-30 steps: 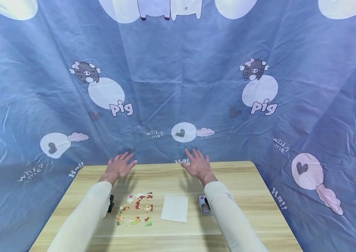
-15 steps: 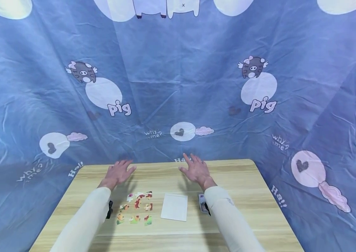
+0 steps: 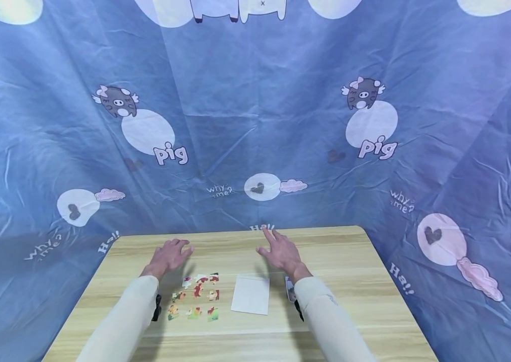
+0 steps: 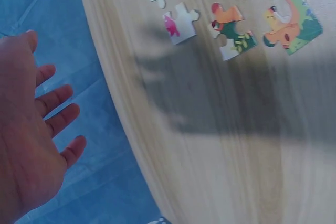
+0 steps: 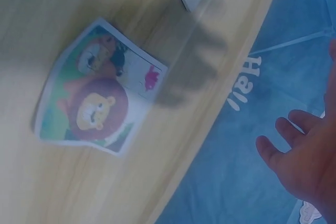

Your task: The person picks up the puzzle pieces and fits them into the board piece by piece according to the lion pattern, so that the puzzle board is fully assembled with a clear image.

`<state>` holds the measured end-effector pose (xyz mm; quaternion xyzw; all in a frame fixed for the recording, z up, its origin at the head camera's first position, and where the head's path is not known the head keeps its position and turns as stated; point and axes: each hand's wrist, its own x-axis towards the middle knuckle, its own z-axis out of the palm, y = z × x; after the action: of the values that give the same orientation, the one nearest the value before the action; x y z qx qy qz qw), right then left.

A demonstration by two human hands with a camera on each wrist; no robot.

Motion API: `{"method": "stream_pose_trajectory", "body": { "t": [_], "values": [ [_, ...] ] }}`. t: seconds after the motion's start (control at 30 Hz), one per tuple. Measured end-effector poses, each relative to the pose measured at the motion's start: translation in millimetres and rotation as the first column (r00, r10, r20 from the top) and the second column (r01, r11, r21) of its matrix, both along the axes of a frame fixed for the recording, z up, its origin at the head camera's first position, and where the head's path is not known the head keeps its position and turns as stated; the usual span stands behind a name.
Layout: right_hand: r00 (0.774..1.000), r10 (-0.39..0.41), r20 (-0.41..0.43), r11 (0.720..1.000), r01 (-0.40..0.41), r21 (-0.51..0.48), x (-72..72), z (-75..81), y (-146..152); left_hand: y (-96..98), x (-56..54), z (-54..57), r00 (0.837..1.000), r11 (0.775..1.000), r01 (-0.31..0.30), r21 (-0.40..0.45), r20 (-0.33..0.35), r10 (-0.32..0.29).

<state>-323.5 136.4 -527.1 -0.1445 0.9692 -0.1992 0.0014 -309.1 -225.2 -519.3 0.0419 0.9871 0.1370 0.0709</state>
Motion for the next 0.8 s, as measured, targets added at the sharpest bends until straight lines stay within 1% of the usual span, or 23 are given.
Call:
{"method": "stream_pose_trajectory", "body": {
  "t": [0.17,0.33,0.43,0.57,0.8],
  "values": [
    [1.000,-0.006,0.025,1.000,0.006,-0.019,4.9,-5.5,-1,-0.7,6.0,-5.3,1.000,1.000,-0.013,0.020,0.012,0.013],
    [0.999,-0.005,0.044,0.998,0.007,-0.065,8.3,-10.9,-2,-1.6,12.3,-10.9,1.000,0.999,-0.014,0.029,0.026,0.014],
    [0.998,-0.002,0.061,0.998,0.005,-0.057,10.4,-15.4,-2,-2.2,17.1,-13.9,0.999,0.999,-0.013,0.039,0.046,0.012],
    [0.998,-0.005,0.062,0.999,0.008,-0.048,12.8,-20.2,-2,-2.3,23.1,-17.0,0.998,0.998,-0.015,0.059,0.055,0.012],
    [0.997,-0.004,0.073,0.999,0.008,-0.045,17.8,-25.4,-1,-2.6,28.6,-24.1,0.998,0.999,-0.004,0.037,0.067,0.001]
  ]
}}
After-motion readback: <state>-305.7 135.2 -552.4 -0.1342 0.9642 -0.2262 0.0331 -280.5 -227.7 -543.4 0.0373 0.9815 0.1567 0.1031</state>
